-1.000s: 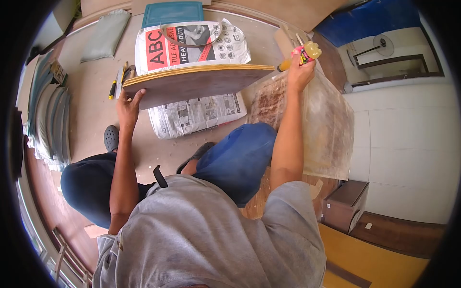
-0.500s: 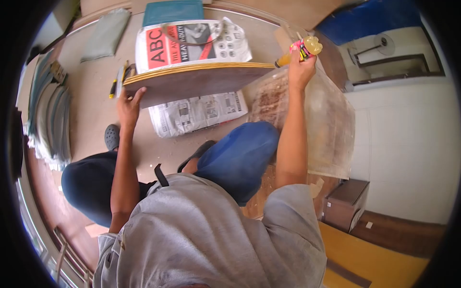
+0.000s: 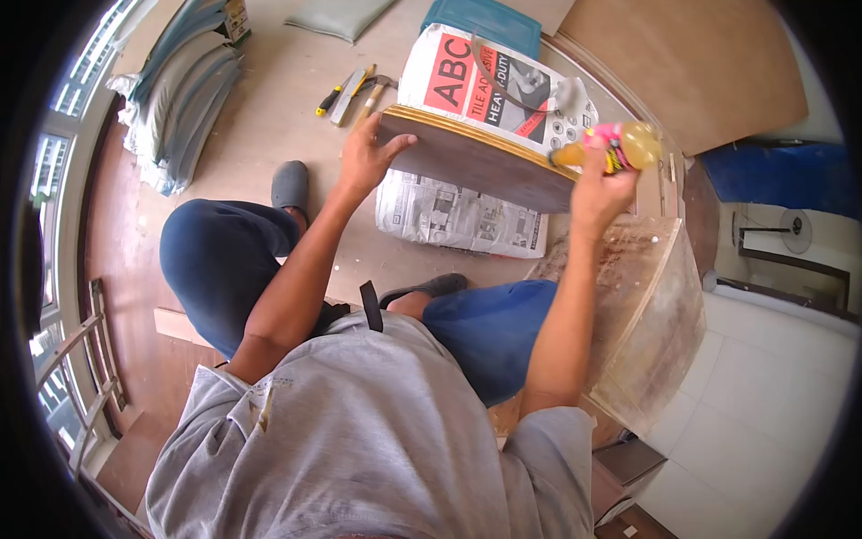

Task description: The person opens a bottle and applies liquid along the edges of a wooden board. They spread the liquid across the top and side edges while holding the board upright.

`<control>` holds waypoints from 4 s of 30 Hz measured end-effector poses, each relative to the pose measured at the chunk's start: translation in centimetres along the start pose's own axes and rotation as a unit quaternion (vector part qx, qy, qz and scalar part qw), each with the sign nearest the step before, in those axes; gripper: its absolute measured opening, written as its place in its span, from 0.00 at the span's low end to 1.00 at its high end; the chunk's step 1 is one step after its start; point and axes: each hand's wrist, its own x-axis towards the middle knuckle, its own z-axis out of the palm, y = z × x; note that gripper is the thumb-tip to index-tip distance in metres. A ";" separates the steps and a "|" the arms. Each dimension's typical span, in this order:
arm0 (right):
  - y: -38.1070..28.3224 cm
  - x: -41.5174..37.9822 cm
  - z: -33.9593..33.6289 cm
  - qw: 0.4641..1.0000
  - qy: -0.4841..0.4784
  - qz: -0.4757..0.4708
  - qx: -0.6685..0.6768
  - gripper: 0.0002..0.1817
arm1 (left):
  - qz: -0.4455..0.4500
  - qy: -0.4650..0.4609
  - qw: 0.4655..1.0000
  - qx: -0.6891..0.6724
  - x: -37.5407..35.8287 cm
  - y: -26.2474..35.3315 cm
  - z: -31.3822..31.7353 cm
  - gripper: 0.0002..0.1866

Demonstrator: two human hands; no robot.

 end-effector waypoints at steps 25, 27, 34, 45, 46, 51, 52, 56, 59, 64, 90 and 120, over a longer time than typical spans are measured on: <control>-11.2 -3.6 15.2 0.975 -0.149 -0.076 0.144 0.21 | -0.023 -0.002 0.999 0.023 0.4 1.3 -0.9 0.36; -11.1 -3.4 14.2 0.983 -0.132 -0.080 0.102 0.19 | -0.026 -0.003 0.999 0.023 0.3 1.2 -0.8 0.36; -12.4 -4.6 17.3 0.971 -0.148 -0.131 0.137 0.19 | -0.043 0.008 0.999 0.016 0.4 1.3 -0.4 0.31; -4.7 -0.7 7.2 0.996 -0.055 -0.022 0.064 0.21 | -0.017 0.006 0.999 -0.032 0.9 0.0 0.5 0.30; -3.2 -0.2 5.6 0.999 -0.028 -0.038 0.026 0.21 | -0.017 0.003 0.999 -0.033 0.8 -0.2 0.6 0.30; -0.6 0.4 0.8 0.998 0.040 -0.014 -0.050 0.22 | -0.005 0.016 0.999 -0.051 0.8 0.0 0.7 0.29; -0.6 0.5 0.7 0.997 0.052 -0.017 -0.055 0.23 | -0.009 0.011 0.998 -0.062 0.9 0.0 0.7 0.28; -0.5 0.9 -0.4 0.994 0.032 0.002 -0.108 0.23 | -0.016 -0.001 0.996 -0.089 1.1 -0.9 1.0 0.28; 1.7 2.0 -3.5 0.989 0.069 0.003 -0.131 0.22 | 0.017 -0.001 0.999 -0.052 1.3 -1.2 0.8 0.27; 8.6 4.5 -10.4 0.963 0.150 0.057 -0.218 0.24 | -0.011 -0.025 0.999 -0.044 0.9 0.1 0.4 0.25; 8.1 5.0 -10.8 0.965 0.127 0.014 -0.230 0.24 | -0.045 -0.033 0.998 -0.014 0.8 -0.2 0.6 0.27; 9.3 2.6 -14.5 0.870 0.383 0.112 0.289 0.27 | 0.465 -0.122 0.868 -0.125 -10.9 35.2 -9.0 0.22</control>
